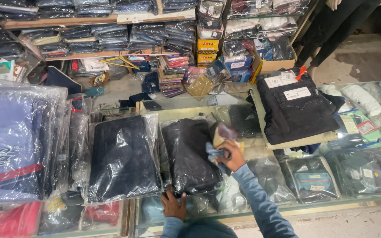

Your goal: The person repeatedly picks up folded trousers from a glass counter, places them into clear plastic bags, and sets the packaged items aside. They handle several pairs of trousers in different colors, including black, beige, and blue, throughout the episode.

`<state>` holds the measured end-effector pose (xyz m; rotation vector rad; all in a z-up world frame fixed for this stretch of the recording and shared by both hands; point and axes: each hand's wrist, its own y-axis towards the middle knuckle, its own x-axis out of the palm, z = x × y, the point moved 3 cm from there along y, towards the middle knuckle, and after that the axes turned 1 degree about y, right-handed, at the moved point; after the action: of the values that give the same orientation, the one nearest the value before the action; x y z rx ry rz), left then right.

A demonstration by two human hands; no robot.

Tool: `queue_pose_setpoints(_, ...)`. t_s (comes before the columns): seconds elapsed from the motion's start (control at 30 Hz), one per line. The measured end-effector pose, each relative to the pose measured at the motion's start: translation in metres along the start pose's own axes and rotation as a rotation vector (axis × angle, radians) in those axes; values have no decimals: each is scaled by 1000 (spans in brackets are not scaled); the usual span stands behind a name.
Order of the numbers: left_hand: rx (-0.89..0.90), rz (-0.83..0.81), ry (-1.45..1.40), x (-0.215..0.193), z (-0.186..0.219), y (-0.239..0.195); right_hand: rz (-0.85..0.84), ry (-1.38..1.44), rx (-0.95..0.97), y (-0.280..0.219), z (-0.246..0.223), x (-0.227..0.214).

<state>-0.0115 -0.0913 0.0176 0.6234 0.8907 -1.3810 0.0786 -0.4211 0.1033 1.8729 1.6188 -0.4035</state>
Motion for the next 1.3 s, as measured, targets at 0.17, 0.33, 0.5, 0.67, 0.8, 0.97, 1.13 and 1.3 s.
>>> queue_pose_setpoints(0.17,-163,-136,-380,34,-21,45,-423,-130,-317,-7,-91,66)
queue_pose_setpoints(0.33,-316,-421,-479,23,-30,72,-641,-415,-452,-7,-113,116)
queue_pose_setpoints(0.5,-307,-398,-558,17,-30,64,-192,-497,48,80,-34,109)
queue_pose_setpoints(0.67,-119,-203,-721,20,-30,65,-143,-405,-121,96,-6,105)
queue_pose_setpoints(0.8,7,-100,-533,22,-36,56,-515,-547,-675,-13,-69,153)
queue_pose_setpoints(0.97,-201,-259,-430,18,-30,64,-589,-523,-547,-20,-64,136)
queue_pose_setpoints(1.13,-345,-402,-605,15,-30,48,-90,-664,54,50,27,71)
queue_pose_setpoints(1.3,218,-268,-625,1,-25,42,147,-531,642,30,56,21)
